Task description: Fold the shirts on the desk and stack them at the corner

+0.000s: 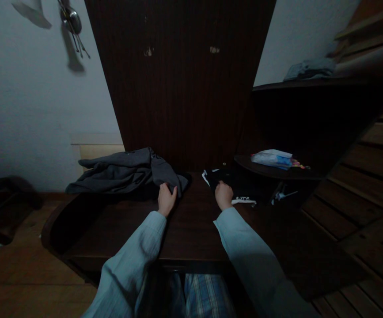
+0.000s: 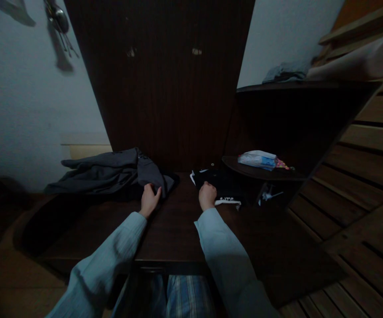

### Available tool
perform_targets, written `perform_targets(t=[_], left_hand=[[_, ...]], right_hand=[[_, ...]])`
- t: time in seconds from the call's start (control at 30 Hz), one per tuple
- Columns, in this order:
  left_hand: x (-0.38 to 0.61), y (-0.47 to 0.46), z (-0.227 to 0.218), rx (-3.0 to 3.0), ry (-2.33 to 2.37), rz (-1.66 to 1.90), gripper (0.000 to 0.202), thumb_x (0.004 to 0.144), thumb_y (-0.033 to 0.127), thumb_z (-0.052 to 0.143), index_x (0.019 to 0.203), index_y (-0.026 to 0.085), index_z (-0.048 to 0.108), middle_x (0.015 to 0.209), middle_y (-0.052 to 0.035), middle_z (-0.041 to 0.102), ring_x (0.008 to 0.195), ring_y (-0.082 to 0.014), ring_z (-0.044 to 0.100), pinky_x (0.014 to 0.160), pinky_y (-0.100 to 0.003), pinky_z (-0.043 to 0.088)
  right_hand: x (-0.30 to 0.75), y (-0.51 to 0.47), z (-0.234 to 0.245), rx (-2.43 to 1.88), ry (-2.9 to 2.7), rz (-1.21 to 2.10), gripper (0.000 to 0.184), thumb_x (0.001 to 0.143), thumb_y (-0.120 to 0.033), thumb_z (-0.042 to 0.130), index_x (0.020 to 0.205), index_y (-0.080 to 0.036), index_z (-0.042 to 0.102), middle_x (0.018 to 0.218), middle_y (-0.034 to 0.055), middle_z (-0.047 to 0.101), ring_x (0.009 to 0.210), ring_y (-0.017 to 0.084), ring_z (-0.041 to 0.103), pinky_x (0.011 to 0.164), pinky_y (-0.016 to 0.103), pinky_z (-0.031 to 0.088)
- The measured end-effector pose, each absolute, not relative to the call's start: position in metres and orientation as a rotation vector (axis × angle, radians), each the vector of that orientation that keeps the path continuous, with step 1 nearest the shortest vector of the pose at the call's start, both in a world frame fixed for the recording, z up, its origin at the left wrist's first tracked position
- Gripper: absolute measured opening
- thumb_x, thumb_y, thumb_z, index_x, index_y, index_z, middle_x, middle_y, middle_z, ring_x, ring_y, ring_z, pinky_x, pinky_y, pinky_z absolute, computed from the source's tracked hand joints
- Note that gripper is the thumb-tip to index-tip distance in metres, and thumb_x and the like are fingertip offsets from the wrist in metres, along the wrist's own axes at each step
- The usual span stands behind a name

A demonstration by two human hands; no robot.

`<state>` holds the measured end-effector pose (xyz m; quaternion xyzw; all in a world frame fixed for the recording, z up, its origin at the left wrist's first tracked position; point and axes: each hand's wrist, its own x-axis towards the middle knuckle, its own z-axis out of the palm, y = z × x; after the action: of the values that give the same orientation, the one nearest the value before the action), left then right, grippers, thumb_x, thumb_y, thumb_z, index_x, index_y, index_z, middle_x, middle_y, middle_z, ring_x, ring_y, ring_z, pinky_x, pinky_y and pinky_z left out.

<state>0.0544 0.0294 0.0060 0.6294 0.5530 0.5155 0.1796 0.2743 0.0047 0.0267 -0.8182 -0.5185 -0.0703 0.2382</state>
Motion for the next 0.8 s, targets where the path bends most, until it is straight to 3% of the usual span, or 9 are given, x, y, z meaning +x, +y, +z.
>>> perform_targets(t=[0.13,0.23,0.47,0.63,0.8], left_hand=[[0.071,0.042,0.013,1.939,1.094,1.176,0.036,0.077,0.033,0.053,0.110,0.018,0.053,0.123,-0.0100,0.053,0.119,-0.0231,0.044,0.101,-0.035,0.033],[0.078,0.044,0.014,1.991,0.941,1.041,0.030,0.077,0.034,0.052,0.103,0.021,0.061,0.116,-0.0066,0.060,0.111,-0.0222,0.052,0.097,-0.033,0.037],[0.058,0.032,-0.003,1.994,1.121,1.401,0.027,0.075,0.022,0.051,0.100,0.019,0.061,0.100,-0.0083,0.064,0.095,-0.0207,0.058,0.088,-0.034,0.042],[0.052,0.026,-0.003,1.655,1.032,1.382,0.023,0.073,0.031,0.057,0.091,0.018,0.062,0.086,-0.0061,0.066,0.084,-0.0176,0.060,0.080,-0.029,0.044],[0.052,0.019,-0.002,1.309,0.892,1.239,0.039,0.067,0.046,0.061,0.092,0.016,0.062,0.084,-0.0071,0.066,0.075,-0.0162,0.060,0.064,-0.026,0.043]], right_hand=[[0.274,0.003,0.024,-2.220,-1.409,-0.219,0.027,0.085,-0.011,0.038,0.096,-0.007,0.062,0.086,0.0171,0.067,0.085,0.023,0.063,0.072,0.028,0.041],[0.276,0.002,0.022,-2.159,-1.397,-0.210,0.028,0.086,-0.013,0.037,0.099,-0.008,0.061,0.088,0.0163,0.067,0.086,0.022,0.062,0.072,0.028,0.041],[0.283,0.005,0.015,-1.963,-1.066,-0.075,0.032,0.088,-0.024,0.035,0.107,-0.013,0.060,0.081,0.0136,0.066,0.076,0.023,0.062,0.067,0.030,0.041],[0.279,0.008,0.009,-1.615,-0.964,-0.082,0.034,0.085,-0.026,0.036,0.106,-0.013,0.060,0.093,0.0136,0.065,0.086,0.023,0.060,0.077,0.035,0.043],[0.235,-0.007,0.005,-1.101,-1.614,-0.137,0.031,0.085,-0.021,0.035,0.100,-0.019,0.062,0.099,0.0089,0.066,0.096,0.020,0.058,0.089,0.038,0.042]])
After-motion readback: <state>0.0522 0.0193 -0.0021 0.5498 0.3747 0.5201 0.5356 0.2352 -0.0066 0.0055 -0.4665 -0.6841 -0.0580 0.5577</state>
